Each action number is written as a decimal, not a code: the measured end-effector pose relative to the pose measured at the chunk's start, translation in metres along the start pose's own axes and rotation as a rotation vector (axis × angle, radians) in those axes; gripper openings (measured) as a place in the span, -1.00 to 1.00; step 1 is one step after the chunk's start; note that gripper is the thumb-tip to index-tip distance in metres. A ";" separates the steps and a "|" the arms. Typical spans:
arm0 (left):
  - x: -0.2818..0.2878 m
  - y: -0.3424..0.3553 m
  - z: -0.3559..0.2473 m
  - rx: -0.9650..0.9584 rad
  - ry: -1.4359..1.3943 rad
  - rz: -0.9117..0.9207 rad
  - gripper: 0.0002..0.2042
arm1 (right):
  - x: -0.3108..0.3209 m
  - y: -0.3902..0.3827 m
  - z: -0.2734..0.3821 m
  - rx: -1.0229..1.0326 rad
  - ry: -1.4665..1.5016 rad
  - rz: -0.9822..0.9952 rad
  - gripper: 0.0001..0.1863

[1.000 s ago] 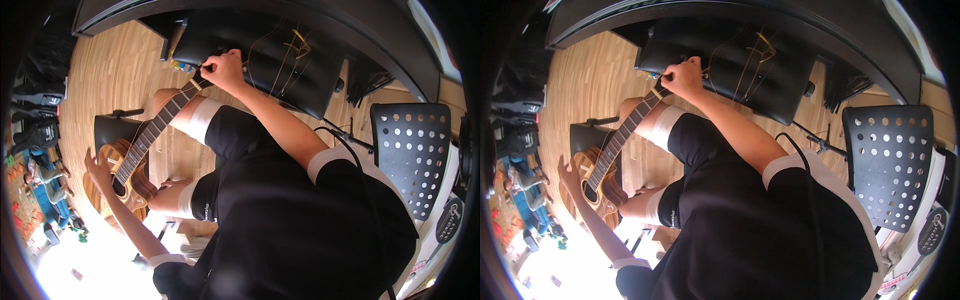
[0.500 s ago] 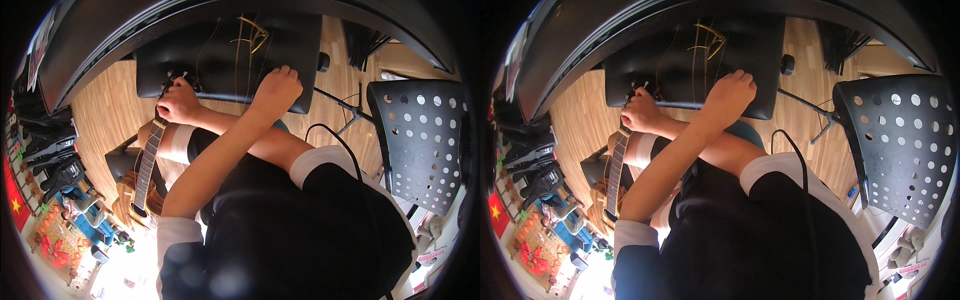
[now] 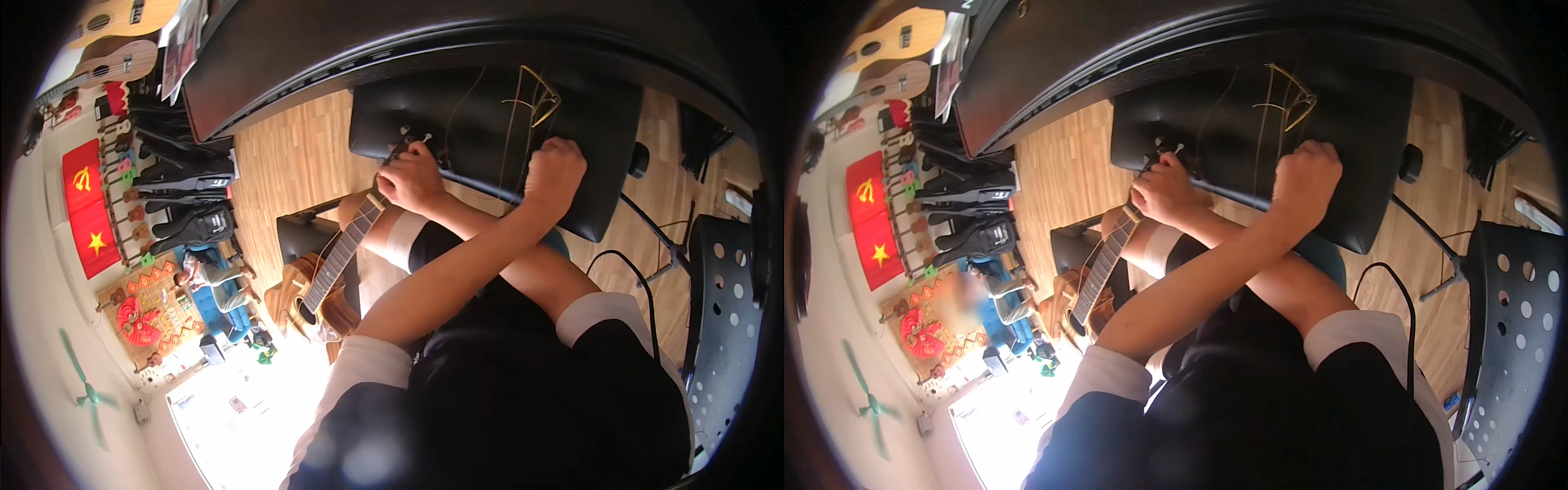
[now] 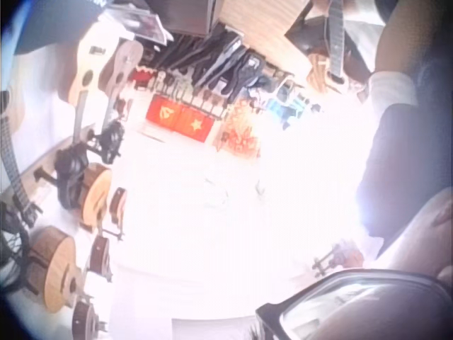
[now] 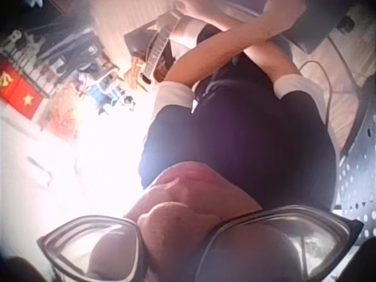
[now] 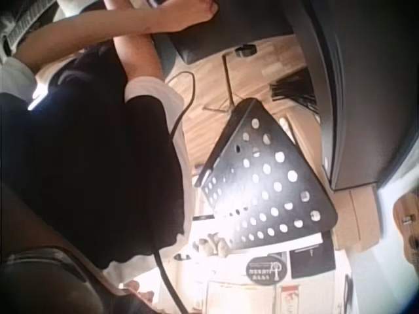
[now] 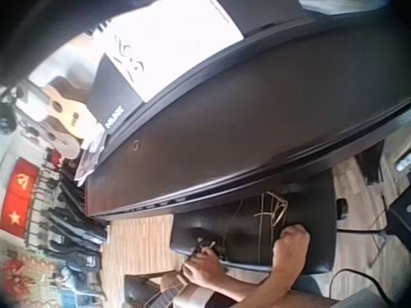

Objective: The person sits on the floor and strings an acoustic guitar. They thread a new string through the bridge, pull it taut, and wind it onto the tuning peg at the headstock. The person repeats this process for multiple strings, occasionally plucking them to check tension.

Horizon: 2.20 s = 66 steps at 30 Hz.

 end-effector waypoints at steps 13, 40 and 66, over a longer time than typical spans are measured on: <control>0.093 -0.093 0.025 0.001 -0.403 -0.499 -0.77 | -0.025 0.007 0.036 0.098 -0.166 0.076 -0.90; -0.154 -0.939 0.233 1.846 -0.289 -1.324 -0.82 | -0.026 0.024 -0.013 -0.184 -0.178 0.378 -0.74; -0.145 -0.920 0.245 1.785 -0.007 -1.031 -0.86 | -0.023 0.021 -0.017 -0.227 -0.108 0.386 -0.76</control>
Point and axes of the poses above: each hand's wrist, its own y-axis towards the middle knuckle, its own x-axis out of the back of the hand, z = x × y, the point moved 7 cm from there along y, towards the middle knuckle, and after that the axes turned 14 degrees about -x, right-handed, at the moved point
